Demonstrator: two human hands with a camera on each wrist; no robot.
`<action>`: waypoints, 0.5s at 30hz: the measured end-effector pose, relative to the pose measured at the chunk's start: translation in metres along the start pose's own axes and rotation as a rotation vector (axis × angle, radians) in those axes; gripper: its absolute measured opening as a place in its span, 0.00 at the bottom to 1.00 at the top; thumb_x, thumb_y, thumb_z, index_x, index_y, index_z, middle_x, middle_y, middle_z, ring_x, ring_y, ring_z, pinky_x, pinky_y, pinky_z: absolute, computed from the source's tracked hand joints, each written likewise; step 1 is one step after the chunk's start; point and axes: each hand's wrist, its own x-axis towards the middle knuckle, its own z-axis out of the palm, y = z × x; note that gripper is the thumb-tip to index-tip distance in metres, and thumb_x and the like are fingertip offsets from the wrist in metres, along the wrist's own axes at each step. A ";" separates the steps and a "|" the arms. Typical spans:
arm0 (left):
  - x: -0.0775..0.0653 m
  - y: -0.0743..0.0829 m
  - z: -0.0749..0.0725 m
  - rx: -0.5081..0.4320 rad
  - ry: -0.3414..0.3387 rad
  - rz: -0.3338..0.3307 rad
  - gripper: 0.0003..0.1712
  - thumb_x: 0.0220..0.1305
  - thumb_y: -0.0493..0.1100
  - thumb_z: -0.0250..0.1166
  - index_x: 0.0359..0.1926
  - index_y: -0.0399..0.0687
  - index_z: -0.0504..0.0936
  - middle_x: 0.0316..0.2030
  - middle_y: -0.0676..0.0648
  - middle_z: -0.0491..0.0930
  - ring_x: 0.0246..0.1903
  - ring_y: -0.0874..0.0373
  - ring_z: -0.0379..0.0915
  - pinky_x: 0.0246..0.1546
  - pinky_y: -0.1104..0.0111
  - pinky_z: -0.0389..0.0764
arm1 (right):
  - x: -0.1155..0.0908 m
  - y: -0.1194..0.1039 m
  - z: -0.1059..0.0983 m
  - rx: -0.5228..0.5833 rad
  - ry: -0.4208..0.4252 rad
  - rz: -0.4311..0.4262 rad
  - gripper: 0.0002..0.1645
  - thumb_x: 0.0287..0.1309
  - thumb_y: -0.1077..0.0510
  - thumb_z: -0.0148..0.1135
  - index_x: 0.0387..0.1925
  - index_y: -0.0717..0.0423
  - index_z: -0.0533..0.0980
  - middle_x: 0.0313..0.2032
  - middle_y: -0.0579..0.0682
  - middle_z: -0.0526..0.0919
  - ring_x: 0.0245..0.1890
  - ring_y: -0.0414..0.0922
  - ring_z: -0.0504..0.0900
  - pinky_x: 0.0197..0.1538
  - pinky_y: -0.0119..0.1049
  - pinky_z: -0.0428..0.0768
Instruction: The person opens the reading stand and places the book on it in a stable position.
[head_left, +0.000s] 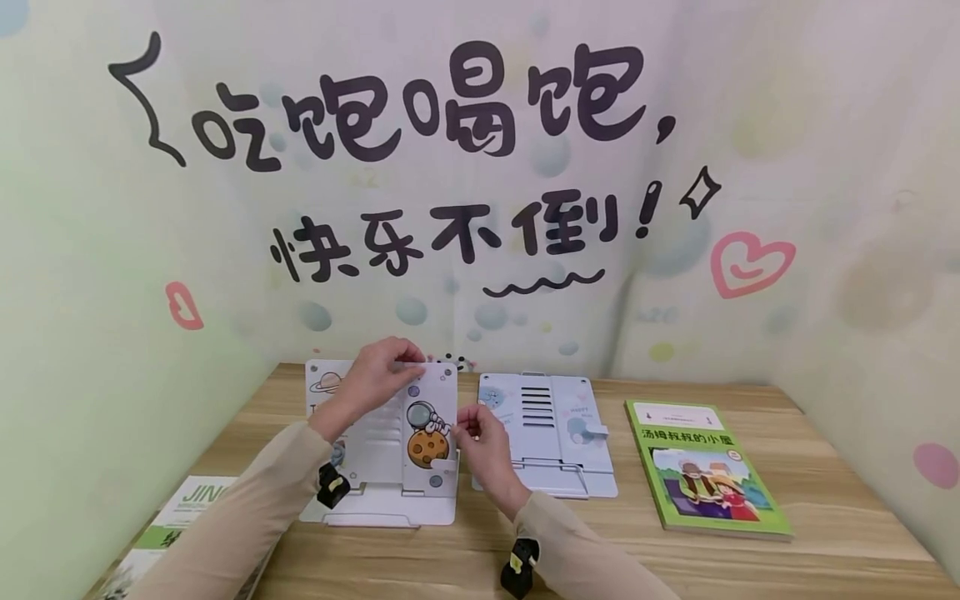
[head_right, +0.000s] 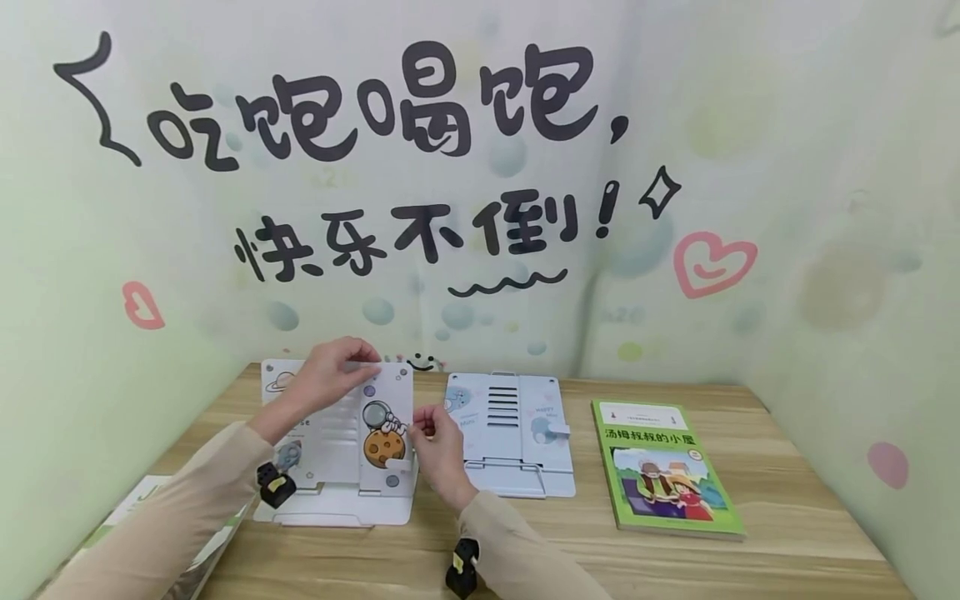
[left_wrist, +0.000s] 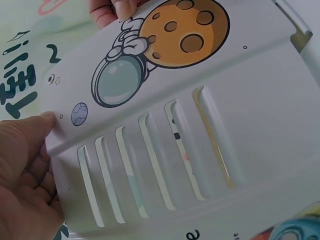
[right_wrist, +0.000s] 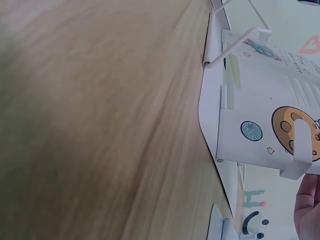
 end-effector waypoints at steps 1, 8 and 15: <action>0.000 0.001 0.001 -0.003 0.004 -0.004 0.05 0.59 0.38 0.65 0.37 0.43 0.80 0.37 0.46 0.80 0.40 0.52 0.77 0.43 0.61 0.80 | 0.000 0.000 0.000 0.003 0.000 0.000 0.06 0.58 0.69 0.56 0.38 0.62 0.73 0.34 0.53 0.76 0.33 0.41 0.72 0.33 0.24 0.74; 0.001 -0.004 0.009 -0.057 0.063 0.041 0.04 0.58 0.38 0.66 0.33 0.43 0.79 0.33 0.47 0.79 0.35 0.56 0.76 0.40 0.64 0.80 | -0.002 -0.001 -0.004 0.046 -0.014 -0.020 0.06 0.58 0.68 0.57 0.39 0.63 0.73 0.35 0.54 0.77 0.33 0.40 0.73 0.34 0.25 0.76; 0.002 -0.013 0.012 -0.121 0.087 0.122 0.04 0.58 0.36 0.66 0.32 0.42 0.79 0.32 0.47 0.78 0.34 0.58 0.75 0.38 0.70 0.80 | 0.004 0.007 -0.014 0.117 -0.014 0.010 0.08 0.61 0.68 0.54 0.42 0.68 0.74 0.35 0.59 0.78 0.33 0.45 0.79 0.42 0.43 0.83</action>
